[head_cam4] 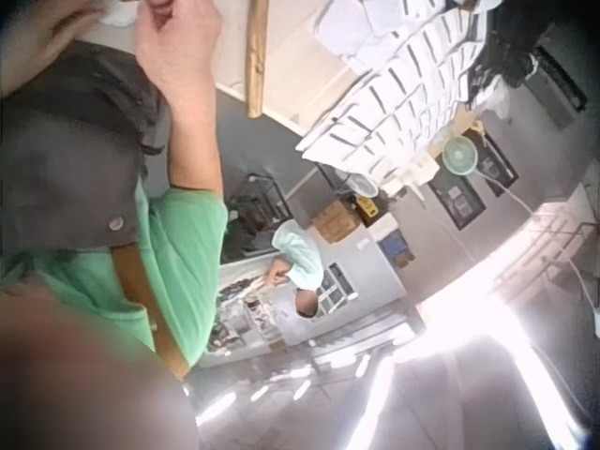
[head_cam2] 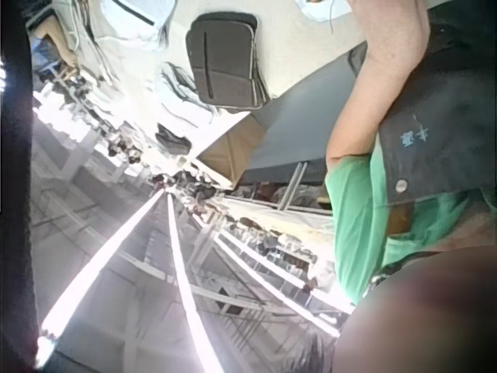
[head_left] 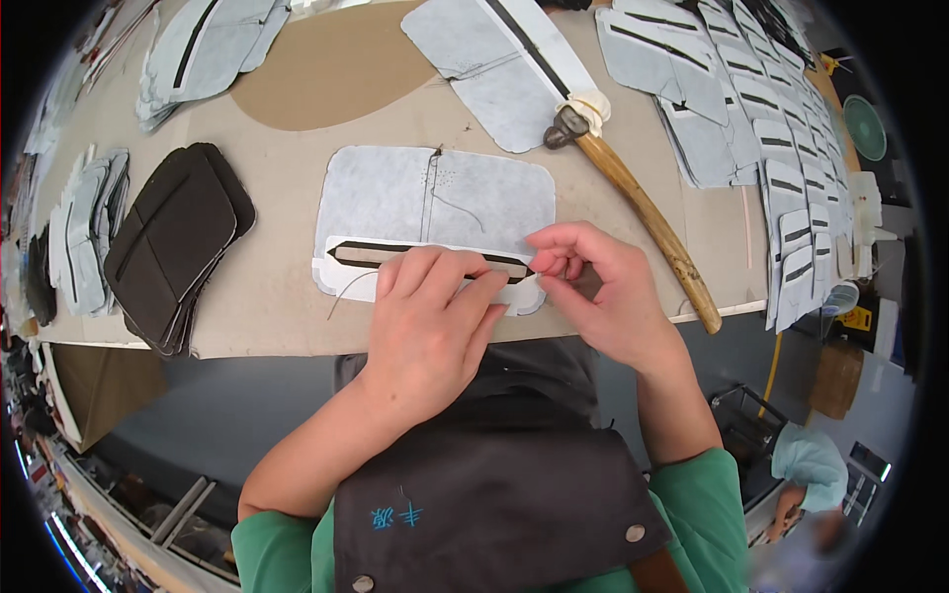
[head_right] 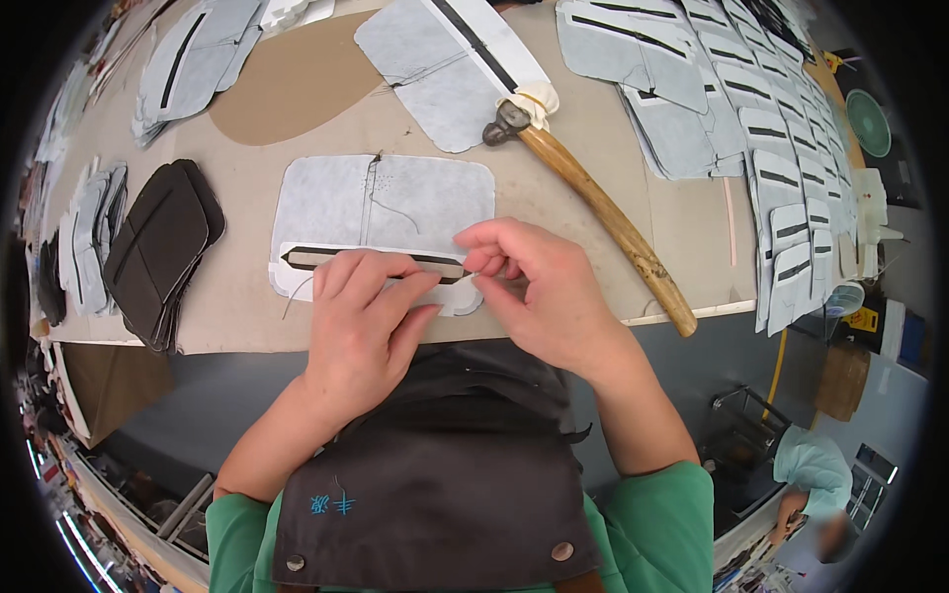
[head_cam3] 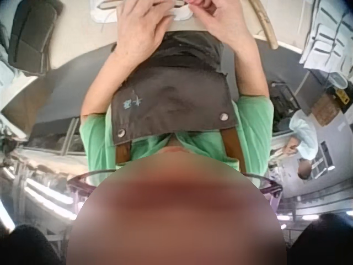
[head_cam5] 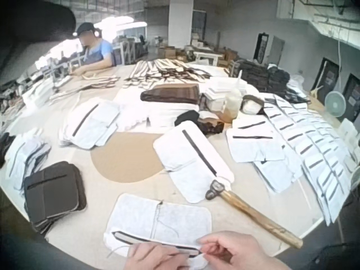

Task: The recorder is assembling leather wallet components by gluing zippers and lining pieces together, and then using a hammer to secure the bond.

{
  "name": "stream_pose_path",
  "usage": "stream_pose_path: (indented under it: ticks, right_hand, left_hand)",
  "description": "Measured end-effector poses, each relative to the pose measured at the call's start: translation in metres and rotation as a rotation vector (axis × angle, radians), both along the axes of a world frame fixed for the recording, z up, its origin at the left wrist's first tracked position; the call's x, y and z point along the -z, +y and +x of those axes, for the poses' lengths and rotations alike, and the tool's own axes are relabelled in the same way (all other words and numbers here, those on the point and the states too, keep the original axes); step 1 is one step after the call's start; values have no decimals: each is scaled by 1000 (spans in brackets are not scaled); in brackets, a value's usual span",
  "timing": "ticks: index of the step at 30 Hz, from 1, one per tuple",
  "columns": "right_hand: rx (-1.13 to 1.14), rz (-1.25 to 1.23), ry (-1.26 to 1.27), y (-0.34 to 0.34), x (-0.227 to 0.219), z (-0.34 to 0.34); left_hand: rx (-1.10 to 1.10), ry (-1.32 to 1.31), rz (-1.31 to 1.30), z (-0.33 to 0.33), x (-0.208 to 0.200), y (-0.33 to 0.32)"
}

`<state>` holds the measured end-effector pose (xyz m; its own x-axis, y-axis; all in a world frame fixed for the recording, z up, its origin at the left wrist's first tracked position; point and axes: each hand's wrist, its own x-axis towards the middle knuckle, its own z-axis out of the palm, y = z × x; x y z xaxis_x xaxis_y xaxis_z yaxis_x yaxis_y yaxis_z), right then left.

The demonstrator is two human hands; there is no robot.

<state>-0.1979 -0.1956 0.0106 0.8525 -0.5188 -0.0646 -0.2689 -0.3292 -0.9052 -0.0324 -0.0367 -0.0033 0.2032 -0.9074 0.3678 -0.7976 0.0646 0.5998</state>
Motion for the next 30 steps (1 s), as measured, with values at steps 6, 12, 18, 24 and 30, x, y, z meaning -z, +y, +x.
stream_pose_path:
  ticks: [6, 12, 18, 24, 30]
  right_hand:
    - [-21, -19, 9, 1, -1, 2]
    - [-11, 0, -11, 2, 3, 2]
    - [13, 12, -49, 3, 10, 1]
    - [-8, -23, -58, 1, 7, 2]
    - [-7, -23, -52, 0, 7, 1]
  left_hand:
    - [-58, 6, 74, -9, 5, -8]
    - [-60, 45, 171, -15, -1, -18]
    - [-40, 48, 198, -14, -4, -22]
    - [-39, -12, 124, -14, 4, -17]
    - [-81, 12, -15, -10, 13, 2]
